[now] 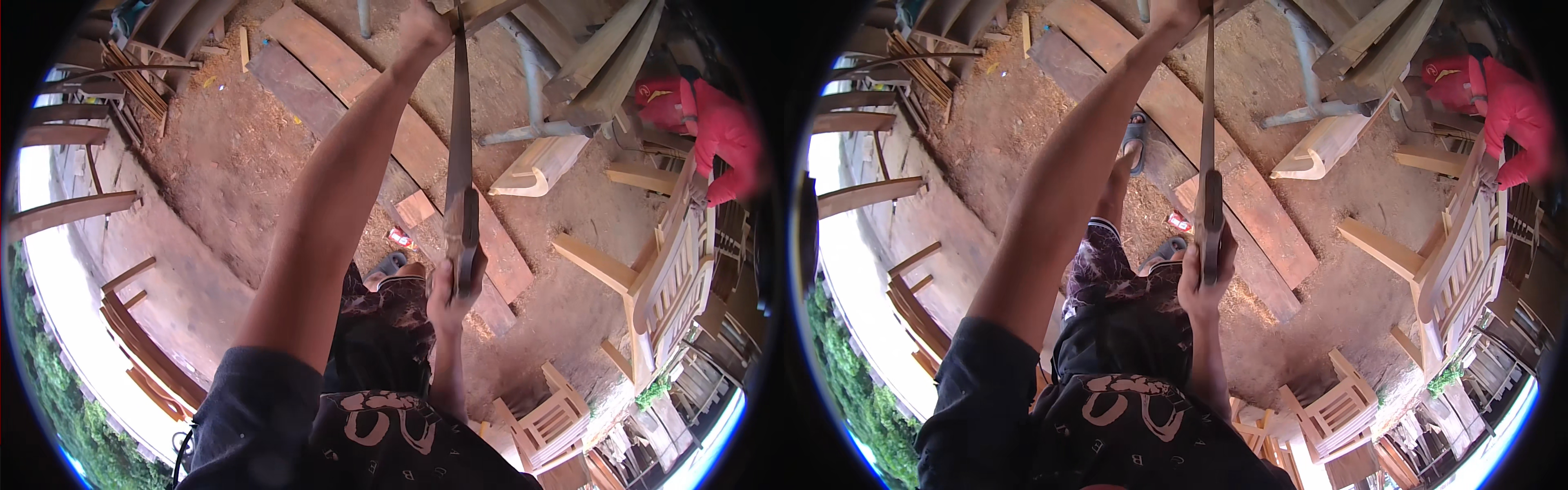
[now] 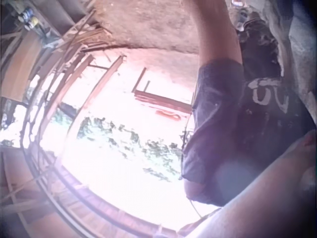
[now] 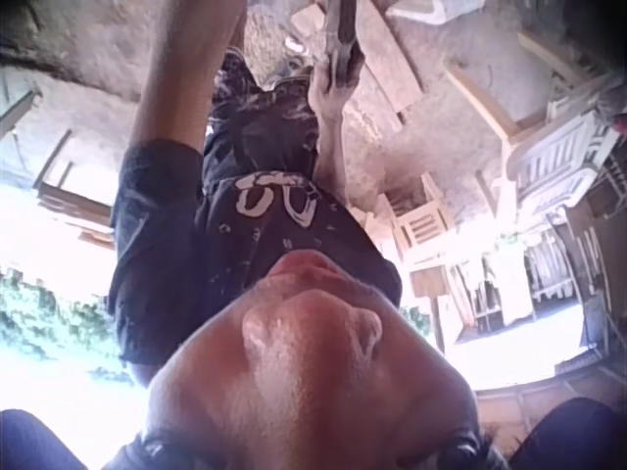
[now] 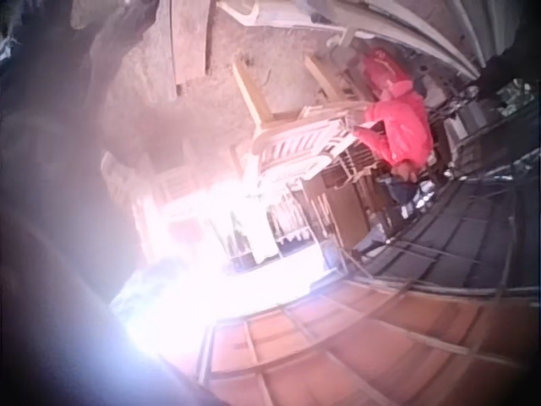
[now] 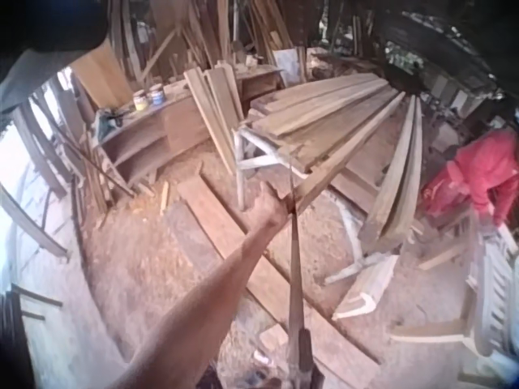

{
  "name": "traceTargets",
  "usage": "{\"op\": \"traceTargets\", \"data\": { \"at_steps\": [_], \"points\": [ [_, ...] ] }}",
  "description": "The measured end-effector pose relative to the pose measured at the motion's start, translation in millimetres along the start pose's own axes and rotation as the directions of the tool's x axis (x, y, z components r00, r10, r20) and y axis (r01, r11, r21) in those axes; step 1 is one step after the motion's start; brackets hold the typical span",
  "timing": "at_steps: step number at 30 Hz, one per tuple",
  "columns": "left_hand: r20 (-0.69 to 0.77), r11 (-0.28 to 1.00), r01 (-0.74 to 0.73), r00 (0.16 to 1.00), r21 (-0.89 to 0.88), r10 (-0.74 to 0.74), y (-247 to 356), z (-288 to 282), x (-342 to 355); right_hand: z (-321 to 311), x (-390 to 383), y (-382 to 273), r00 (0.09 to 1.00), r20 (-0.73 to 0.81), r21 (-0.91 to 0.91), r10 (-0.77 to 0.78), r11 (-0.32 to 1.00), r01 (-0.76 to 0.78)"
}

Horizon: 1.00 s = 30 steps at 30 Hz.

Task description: Use a hand saw to cut pieces of wood for furniture assembly.

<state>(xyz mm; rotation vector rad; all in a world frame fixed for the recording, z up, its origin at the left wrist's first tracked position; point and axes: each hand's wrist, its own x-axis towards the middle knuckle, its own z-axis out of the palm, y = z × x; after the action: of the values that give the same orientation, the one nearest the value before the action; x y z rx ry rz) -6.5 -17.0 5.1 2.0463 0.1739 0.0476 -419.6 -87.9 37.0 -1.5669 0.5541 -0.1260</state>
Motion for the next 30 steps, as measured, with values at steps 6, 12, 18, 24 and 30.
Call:
{"op": "traceTargets", "data": {
  "at_steps": [6, 12, 18, 24, 30],
  "points": [
    [-0.05, 0.994, -0.109, 0.993, 0.014, 0.109, -26, 28, 17, 62, 173, -83, 0.878, 0.096, -0.322, -0.469, 0.82, 0.474],
    [-0.117, 0.942, -0.172, 0.983, -0.289, 0.144, -62, 5, 54, -1, -33, -14, 0.967, 0.109, -0.239, -0.229, 0.938, 0.25],
    [-0.044, 0.999, 0.02, 0.999, 0.047, -0.018, 7, 3, -4, 9, 14, 0, 0.935, 0.051, -0.229, -0.35, 0.907, 0.352],
    [-0.044, 0.995, -0.095, 0.995, -0.032, 0.093, -6, 7, 2, 74, 197, -71, 0.86, 0.082, -0.275, -0.504, 0.818, 0.505],
    [-0.072, 0.996, -0.065, 0.996, -0.059, 0.06, -21, -3, 12, 4, -28, -19, 0.978, 0.059, -0.232, -0.201, 0.95, 0.209]
  ]
}}
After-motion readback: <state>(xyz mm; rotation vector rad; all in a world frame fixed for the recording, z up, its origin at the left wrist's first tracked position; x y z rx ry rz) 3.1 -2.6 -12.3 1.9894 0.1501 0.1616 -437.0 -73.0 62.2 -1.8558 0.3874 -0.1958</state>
